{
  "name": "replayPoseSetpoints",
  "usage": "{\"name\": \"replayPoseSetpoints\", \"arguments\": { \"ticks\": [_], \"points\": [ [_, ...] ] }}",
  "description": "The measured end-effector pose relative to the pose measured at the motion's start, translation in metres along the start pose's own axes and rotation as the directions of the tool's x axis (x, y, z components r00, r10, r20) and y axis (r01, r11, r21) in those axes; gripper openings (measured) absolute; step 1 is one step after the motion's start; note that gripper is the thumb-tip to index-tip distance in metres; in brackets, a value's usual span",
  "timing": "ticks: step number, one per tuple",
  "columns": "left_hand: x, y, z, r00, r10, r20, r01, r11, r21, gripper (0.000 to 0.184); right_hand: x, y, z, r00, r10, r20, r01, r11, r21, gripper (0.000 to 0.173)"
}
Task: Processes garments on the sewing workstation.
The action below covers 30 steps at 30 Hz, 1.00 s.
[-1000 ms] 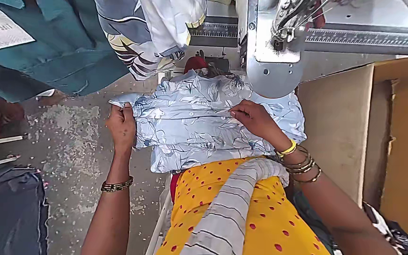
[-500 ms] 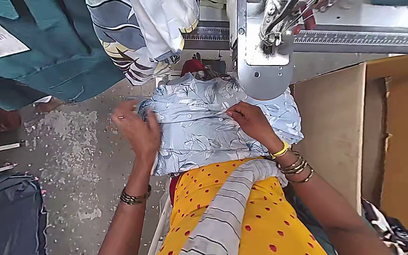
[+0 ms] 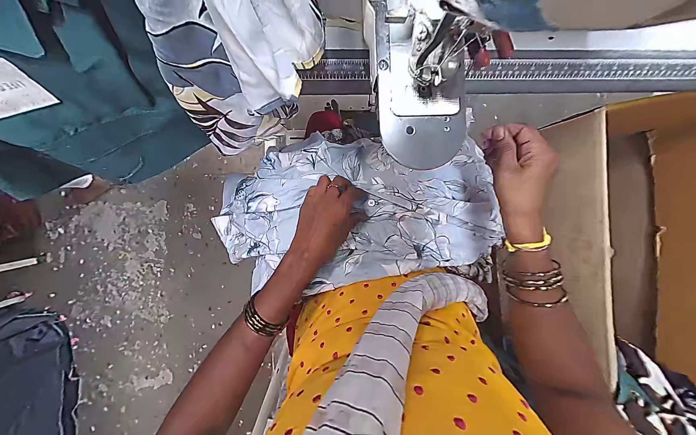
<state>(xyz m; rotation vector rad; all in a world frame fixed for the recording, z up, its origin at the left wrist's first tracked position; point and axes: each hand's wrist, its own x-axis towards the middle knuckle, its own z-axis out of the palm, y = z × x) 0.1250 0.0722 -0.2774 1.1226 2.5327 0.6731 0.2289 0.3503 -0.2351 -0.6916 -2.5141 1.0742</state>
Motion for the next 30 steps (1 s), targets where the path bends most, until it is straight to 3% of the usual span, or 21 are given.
{"name": "replayPoseSetpoints", "arguments": {
  "ticks": [4, 8, 10, 14, 16, 20, 24, 26, 30],
  "points": [
    [0.011, 0.004, -0.006, 0.996, 0.018, 0.087, -0.019, 1.0, 0.01, 0.032, -0.007, -0.012, 0.007, 0.972, -0.016, 0.236, 0.015, 1.0, 0.008, 0.026],
    [0.025, 0.015, -0.009, 0.953, 0.002, 0.302, -0.016, 0.999, 0.044, 0.024, -0.025, -0.035, 0.055, 0.848, -0.116, 0.517, 0.051, 0.989, 0.138, 0.019],
    [0.027, 0.019, -0.01, 0.92, -0.006, 0.391, -0.031, 0.996, 0.088, 0.025, -0.03, -0.04, 0.073, 0.783, -0.107, 0.612, 0.039, 0.992, 0.123, 0.024],
    [0.022, 0.019, -0.023, 0.911, 0.037, 0.41, -0.051, 0.998, 0.023, 0.014, -0.021, -0.04, 0.073, 0.646, -0.067, 0.76, 0.058, 0.998, 0.039, 0.052],
    [0.021, 0.019, -0.031, 0.915, 0.054, 0.399, -0.036, 0.998, -0.053, 0.016, -0.018, -0.042, 0.067, 0.595, -0.082, 0.8, 0.075, 0.996, 0.046, 0.046],
    [0.024, 0.014, -0.049, 0.91, 0.054, 0.412, 0.029, 0.981, -0.191, 0.047, -0.013, -0.048, 0.056, 0.606, -0.102, 0.789, 0.005, 0.992, 0.124, 0.028],
    [0.027, 0.001, -0.059, 0.871, 0.173, 0.459, -0.016, 0.945, -0.325, 0.026, -0.006, -0.045, 0.051, 0.592, -0.094, 0.801, -0.139, 0.966, 0.216, 0.02],
    [0.027, -0.004, -0.061, 0.862, 0.192, 0.469, 0.033, 0.902, -0.43, 0.022, -0.008, -0.041, 0.053, 0.647, -0.124, 0.752, -0.147, 0.948, 0.283, 0.021],
    [0.023, -0.007, -0.071, 0.865, 0.154, 0.477, 0.188, 0.782, -0.594, 0.016, -0.019, -0.041, 0.053, 0.806, -0.293, 0.514, 0.065, 0.907, 0.415, 0.014]
  ]
}}
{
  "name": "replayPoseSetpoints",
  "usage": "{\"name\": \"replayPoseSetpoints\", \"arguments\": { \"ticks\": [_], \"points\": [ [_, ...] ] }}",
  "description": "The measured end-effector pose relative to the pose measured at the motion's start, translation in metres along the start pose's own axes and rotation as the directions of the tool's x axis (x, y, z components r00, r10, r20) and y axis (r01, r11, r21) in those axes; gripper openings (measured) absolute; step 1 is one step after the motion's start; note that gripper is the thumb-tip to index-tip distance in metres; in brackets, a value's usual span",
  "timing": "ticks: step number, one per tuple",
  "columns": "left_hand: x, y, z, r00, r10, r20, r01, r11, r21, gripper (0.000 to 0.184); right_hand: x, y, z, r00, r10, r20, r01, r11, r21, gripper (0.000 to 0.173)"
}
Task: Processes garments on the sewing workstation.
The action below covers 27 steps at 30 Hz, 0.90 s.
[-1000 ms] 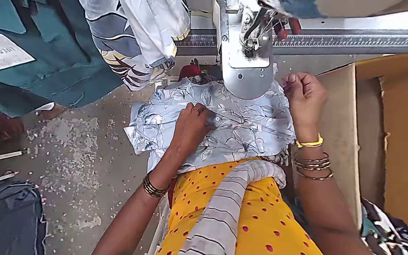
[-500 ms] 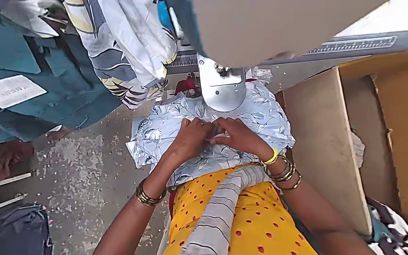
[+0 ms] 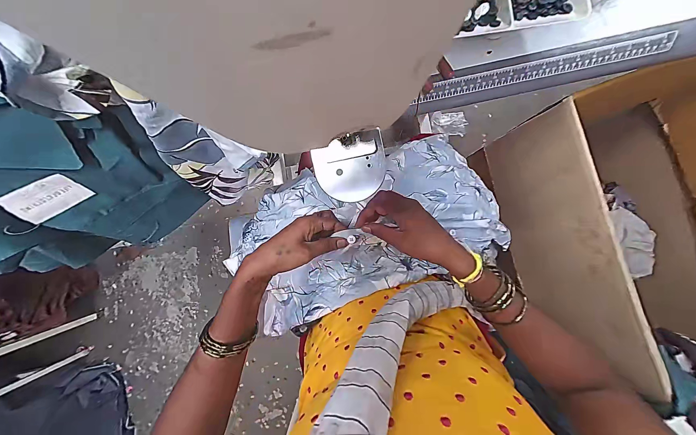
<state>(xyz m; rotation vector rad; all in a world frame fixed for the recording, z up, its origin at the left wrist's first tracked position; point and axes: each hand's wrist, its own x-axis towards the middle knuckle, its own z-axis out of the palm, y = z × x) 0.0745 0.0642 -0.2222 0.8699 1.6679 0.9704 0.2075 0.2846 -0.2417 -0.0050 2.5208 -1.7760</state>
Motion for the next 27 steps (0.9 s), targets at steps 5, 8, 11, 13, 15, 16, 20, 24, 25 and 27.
{"name": "replayPoseSetpoints", "arguments": {
  "ticks": [5, 8, 11, 13, 15, 16, 20, 24, 25, 27],
  "points": [
    [-0.003, 0.002, 0.002, 0.999, 0.039, -0.018, -0.038, 0.999, 0.017, 0.017, -0.004, -0.006, 0.01, 0.98, -0.189, -0.058, 0.175, 0.966, -0.189, 0.012],
    [-0.003, 0.005, 0.008, 0.999, 0.046, -0.021, -0.045, 0.998, 0.051, 0.019, 0.002, -0.012, 0.014, 0.945, -0.323, -0.046, 0.289, 0.895, -0.339, 0.008],
    [-0.001, 0.013, 0.017, 0.994, -0.003, -0.108, 0.004, 1.0, 0.011, 0.011, 0.004, -0.019, 0.019, 0.878, -0.467, -0.105, 0.367, 0.797, -0.48, 0.011],
    [0.0, 0.021, 0.02, 0.98, -0.056, -0.189, 0.054, 0.998, -0.012, 0.011, -0.006, -0.026, 0.028, 0.852, -0.502, -0.147, 0.35, 0.756, -0.554, 0.015],
    [0.001, 0.025, 0.022, 0.963, -0.113, -0.246, 0.1, 0.993, -0.066, 0.014, -0.023, -0.028, 0.038, 0.87, -0.469, -0.15, 0.318, 0.767, -0.558, 0.016],
    [0.001, 0.024, 0.022, 0.961, -0.111, -0.252, 0.087, 0.991, -0.104, 0.014, -0.031, -0.025, 0.041, 0.886, -0.44, -0.143, 0.304, 0.787, -0.537, 0.016],
    [-0.003, 0.016, 0.016, 0.978, 0.059, -0.198, -0.082, 0.99, -0.112, 0.013, -0.047, -0.007, 0.021, 0.944, -0.238, -0.23, 0.129, 0.904, -0.408, 0.011],
    [-0.005, 0.012, 0.015, 0.975, 0.097, -0.199, -0.113, 0.991, -0.07, 0.014, -0.039, -0.008, -0.004, 0.887, -0.211, -0.411, 0.06, 0.935, -0.351, 0.01],
    [-0.005, 0.012, 0.014, 0.975, 0.1, -0.198, -0.114, 0.992, -0.059, 0.014, -0.037, -0.01, -0.008, 0.876, -0.203, -0.438, 0.048, 0.94, -0.339, 0.009],
    [-0.006, 0.013, 0.014, 0.975, 0.096, -0.202, -0.11, 0.992, -0.058, 0.014, -0.032, -0.014, -0.015, 0.848, -0.183, -0.498, 0.031, 0.954, -0.298, 0.009]
  ]
}}
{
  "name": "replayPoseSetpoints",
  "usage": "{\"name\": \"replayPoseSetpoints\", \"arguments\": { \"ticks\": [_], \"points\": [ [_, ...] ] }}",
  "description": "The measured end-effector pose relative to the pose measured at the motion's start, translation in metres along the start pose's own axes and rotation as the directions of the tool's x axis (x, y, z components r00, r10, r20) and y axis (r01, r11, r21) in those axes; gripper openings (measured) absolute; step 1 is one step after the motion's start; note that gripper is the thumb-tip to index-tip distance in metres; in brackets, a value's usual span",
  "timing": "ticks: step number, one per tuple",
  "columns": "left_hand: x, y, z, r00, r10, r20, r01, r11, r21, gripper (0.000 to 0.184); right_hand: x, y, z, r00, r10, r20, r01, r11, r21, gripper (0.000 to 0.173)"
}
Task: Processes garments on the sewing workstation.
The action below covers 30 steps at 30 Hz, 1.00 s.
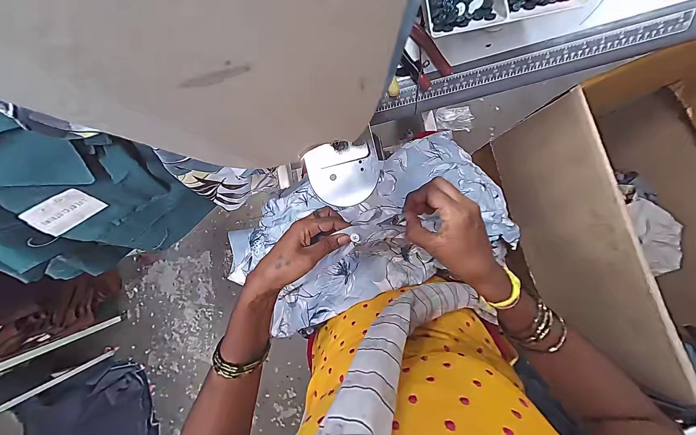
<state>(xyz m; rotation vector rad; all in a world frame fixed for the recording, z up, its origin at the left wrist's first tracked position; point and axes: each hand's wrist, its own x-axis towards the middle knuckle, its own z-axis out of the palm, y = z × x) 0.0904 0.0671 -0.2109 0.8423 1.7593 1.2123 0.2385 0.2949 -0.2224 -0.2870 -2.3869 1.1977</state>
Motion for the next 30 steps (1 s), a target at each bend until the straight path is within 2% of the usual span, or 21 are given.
{"name": "replayPoseSetpoints", "arguments": {
  "ticks": [3, 5, 7, 11, 14, 17, 19, 22, 24, 27, 30],
  "points": [
    [-0.001, 0.0, -0.001, 1.0, -0.004, -0.009, 0.004, 1.0, -0.015, 0.014, 0.01, -0.004, -0.005, 0.99, -0.016, -0.138, 0.025, 0.998, 0.066, 0.012],
    [-0.001, 0.0, 0.0, 1.0, -0.018, -0.012, 0.018, 1.0, -0.019, 0.014, 0.013, -0.008, -0.008, 0.988, -0.041, -0.151, 0.058, 0.993, 0.105, 0.015],
    [0.0, 0.001, 0.0, 0.999, -0.031, -0.01, 0.03, 0.999, -0.021, 0.014, 0.012, -0.012, -0.003, 0.995, -0.059, -0.082, 0.068, 0.991, 0.111, 0.026],
    [0.001, 0.0, 0.001, 0.999, -0.037, -0.006, 0.037, 0.999, -0.021, 0.014, 0.003, -0.013, 0.019, 0.991, -0.103, 0.089, 0.097, 0.993, 0.068, 0.018],
    [0.001, -0.004, 0.002, 1.0, -0.025, 0.005, 0.025, 0.998, -0.057, 0.015, -0.002, -0.017, 0.027, 0.983, -0.02, 0.183, 0.001, 0.994, 0.105, 0.019],
    [0.002, -0.008, 0.004, 1.0, -0.016, 0.011, 0.017, 0.994, -0.108, 0.015, 0.001, -0.021, 0.025, 0.923, 0.112, 0.367, -0.182, 0.97, 0.163, 0.025],
    [0.003, -0.01, 0.005, 1.0, -0.018, 0.009, 0.02, 0.989, -0.149, 0.016, 0.005, -0.022, 0.023, 0.886, 0.139, 0.443, -0.233, 0.959, 0.165, 0.027],
    [0.003, -0.01, 0.006, 1.0, -0.019, 0.019, 0.022, 0.984, -0.177, 0.016, 0.009, -0.02, 0.021, 0.863, 0.144, 0.485, -0.254, 0.952, 0.169, 0.027],
    [0.003, -0.009, 0.004, 0.999, -0.004, 0.043, 0.01, 0.991, -0.134, 0.014, 0.011, -0.018, 0.019, 0.85, 0.154, 0.504, -0.269, 0.949, 0.164, 0.027],
    [0.01, -0.003, 0.003, 0.995, 0.087, 0.056, -0.086, 0.996, -0.021, 0.017, 0.018, -0.005, 0.017, 0.81, 0.159, 0.565, -0.328, 0.921, 0.212, 0.028],
    [0.025, 0.008, 0.02, 0.985, 0.174, -0.019, -0.174, 0.983, -0.056, 0.015, 0.03, 0.009, 0.014, 0.746, 0.174, 0.642, -0.436, 0.857, 0.274, 0.027]
  ]
}}
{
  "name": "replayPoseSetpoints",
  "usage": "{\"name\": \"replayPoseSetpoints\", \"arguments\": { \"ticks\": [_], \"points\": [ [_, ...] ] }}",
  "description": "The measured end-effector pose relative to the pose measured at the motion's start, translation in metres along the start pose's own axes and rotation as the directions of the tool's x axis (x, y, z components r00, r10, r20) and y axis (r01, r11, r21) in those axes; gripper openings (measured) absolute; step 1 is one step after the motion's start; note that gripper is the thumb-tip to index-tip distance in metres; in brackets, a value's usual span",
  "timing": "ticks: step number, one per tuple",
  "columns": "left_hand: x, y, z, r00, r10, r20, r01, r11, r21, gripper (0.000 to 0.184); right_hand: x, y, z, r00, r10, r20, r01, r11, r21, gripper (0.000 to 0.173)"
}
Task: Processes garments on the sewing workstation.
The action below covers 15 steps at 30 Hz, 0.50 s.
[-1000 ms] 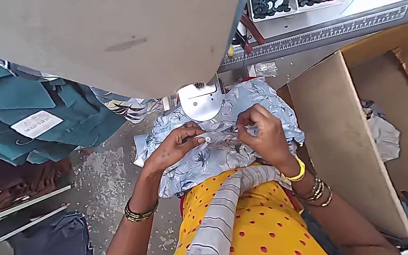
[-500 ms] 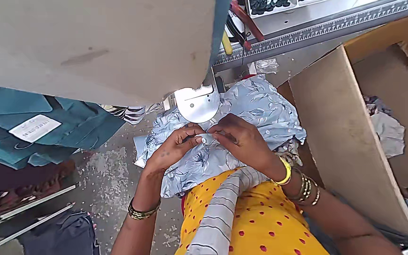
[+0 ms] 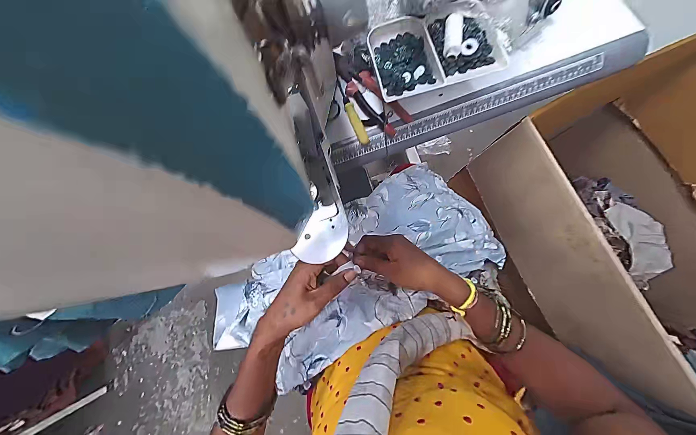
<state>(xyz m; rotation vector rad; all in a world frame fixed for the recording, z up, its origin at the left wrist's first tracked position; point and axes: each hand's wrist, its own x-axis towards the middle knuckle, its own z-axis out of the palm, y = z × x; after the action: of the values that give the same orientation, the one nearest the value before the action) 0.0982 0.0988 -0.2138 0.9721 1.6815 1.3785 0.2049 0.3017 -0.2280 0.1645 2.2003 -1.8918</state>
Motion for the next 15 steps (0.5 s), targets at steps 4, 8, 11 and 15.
{"name": "replayPoseSetpoints", "arguments": {
  "ticks": [4, 8, 11, 15],
  "points": [
    [0.029, 0.008, 0.026, 0.994, -0.038, -0.099, 0.017, 0.977, -0.214, 0.017, 0.033, 0.027, -0.048, 0.876, 0.233, -0.422, -0.179, 0.97, 0.166, 0.04],
    [0.07, 0.008, 0.046, 0.95, -0.174, -0.26, 0.144, 0.981, -0.129, 0.011, 0.079, 0.076, -0.072, 0.805, 0.205, -0.556, -0.128, 0.976, 0.174, 0.063],
    [0.088, 0.006, 0.044, 0.921, -0.211, -0.327, 0.199, 0.978, -0.069, 0.014, 0.084, 0.068, -0.066, 0.818, 0.057, -0.573, -0.089, 0.996, -0.029, 0.029],
    [0.11, 0.012, 0.045, 0.879, -0.249, -0.408, 0.247, 0.967, -0.057, 0.014, 0.052, 0.061, -0.052, 0.782, 0.027, -0.623, -0.046, 0.999, -0.014, 0.027]
  ]
}}
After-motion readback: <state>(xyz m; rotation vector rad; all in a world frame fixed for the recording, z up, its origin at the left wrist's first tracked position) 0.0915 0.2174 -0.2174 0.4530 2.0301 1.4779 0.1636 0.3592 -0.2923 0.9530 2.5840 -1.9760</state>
